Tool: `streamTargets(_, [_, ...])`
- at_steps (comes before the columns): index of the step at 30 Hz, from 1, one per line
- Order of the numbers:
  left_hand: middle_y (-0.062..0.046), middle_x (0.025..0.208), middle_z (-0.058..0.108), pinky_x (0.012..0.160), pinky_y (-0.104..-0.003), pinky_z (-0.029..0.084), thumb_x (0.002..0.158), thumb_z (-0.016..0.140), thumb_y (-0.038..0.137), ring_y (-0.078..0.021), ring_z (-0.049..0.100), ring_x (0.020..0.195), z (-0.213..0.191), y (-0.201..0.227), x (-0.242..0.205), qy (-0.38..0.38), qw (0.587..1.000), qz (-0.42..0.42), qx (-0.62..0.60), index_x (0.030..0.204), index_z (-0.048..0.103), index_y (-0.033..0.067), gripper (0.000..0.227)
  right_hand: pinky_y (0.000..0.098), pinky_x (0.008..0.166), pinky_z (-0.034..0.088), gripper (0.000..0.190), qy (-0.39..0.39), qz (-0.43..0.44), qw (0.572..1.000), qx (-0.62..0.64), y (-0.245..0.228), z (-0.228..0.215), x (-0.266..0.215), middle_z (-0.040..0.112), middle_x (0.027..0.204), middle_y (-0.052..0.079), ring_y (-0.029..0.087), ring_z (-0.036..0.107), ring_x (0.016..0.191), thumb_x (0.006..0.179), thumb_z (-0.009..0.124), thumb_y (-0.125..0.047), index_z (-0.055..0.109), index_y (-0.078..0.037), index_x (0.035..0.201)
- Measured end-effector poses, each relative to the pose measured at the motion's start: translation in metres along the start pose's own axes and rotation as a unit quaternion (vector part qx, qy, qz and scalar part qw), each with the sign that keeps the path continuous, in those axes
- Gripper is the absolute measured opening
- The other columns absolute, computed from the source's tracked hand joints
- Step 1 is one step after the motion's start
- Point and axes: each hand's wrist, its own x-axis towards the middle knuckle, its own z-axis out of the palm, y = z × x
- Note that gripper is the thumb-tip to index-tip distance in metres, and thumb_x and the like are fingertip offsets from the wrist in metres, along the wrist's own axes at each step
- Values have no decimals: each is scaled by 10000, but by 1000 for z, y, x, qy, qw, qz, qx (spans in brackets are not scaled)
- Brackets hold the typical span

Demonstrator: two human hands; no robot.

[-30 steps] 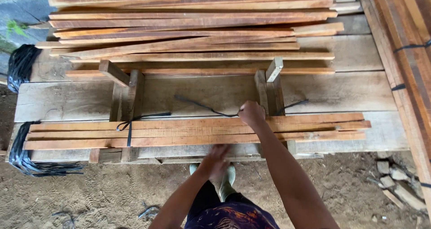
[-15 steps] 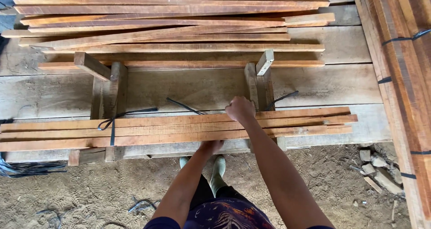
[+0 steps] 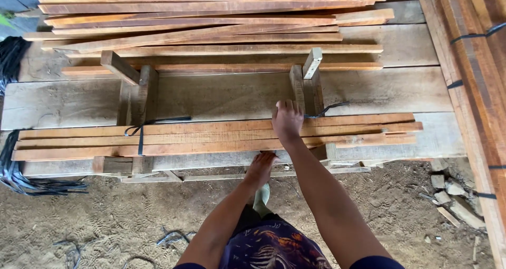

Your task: Bundling thin wooden planks together using rubber strips on a workbench.

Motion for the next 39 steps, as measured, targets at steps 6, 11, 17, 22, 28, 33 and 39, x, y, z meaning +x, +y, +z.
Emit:
streamTargets(6, [-70, 964, 618, 759, -443, 567, 1020, 523, -1, -329, 703, 926, 2, 25, -2, 26, 986, -25, -163, 1045, 574, 124, 137, 365, 632, 504, 177, 4, -54, 993, -105, 0, -22, -25, 560, 779, 23, 234, 625, 768, 633, 766, -116, 646, -163, 754])
streamTargets(11, [-176, 920, 616, 691, -514, 550, 1043, 496, 21, -444, 683, 885, 1, 42, -16, 32, 974, -82, -207, 1042, 561, 52, 72, 388, 608, 583, 359, -64, -16, 997, -44, -7, -72, -87, 606, 910, 74, 259, 684, 784, 726, 766, -161, 711, -81, 1072])
streamTargets(17, [-193, 947, 698, 723, -523, 555, 1017, 547, 74, -448, 707, 900, -16, 56, -23, 20, 961, -113, -251, 1256, 623, 74, 252, 412, 512, 587, 367, -99, 10, 995, 8, 1, -116, -133, 615, 905, 64, 271, 693, 642, 815, 656, -153, 724, -118, 1173])
streamTargets(22, [-167, 1066, 743, 831, -552, 586, 995, 574, 128, -434, 717, 999, -29, 73, -29, 20, 976, -91, -196, 1339, 610, 160, 347, 448, 530, 602, 449, -118, 18, 993, 19, -4, -155, -135, 637, 921, 61, 290, 706, 616, 829, 623, -178, 721, -156, 1266])
streamTargets(28, [-256, 1094, 719, 715, -486, 558, 1063, 451, 27, -426, 711, 838, -64, 99, -45, 53, 941, -96, -319, 1405, 612, 53, 380, 531, 578, 597, 375, -296, 77, 950, 66, 9, -151, -150, 713, 907, 122, 404, 740, 701, 941, 547, -222, 739, -121, 1248])
streamTargets(33, [-290, 1330, 644, 1010, -599, 511, 1014, 564, 22, -495, 605, 1234, -69, 86, -37, 19, 954, -69, -293, 1463, 578, 54, 451, 565, 634, 573, 372, -450, 134, 876, 108, 28, -162, -129, 718, 765, 148, 449, 749, 789, 911, 558, -438, 739, -131, 805])
streamTargets(39, [-211, 1136, 752, 820, -446, 622, 1012, 564, -14, -380, 744, 944, -108, 86, -9, 76, 970, 33, -227, 1303, 678, 19, 314, 443, 667, 498, 406, -367, 163, 842, 359, 29, -260, 13, 623, 685, 228, 424, 713, 741, 931, 699, -422, 721, -36, 807])
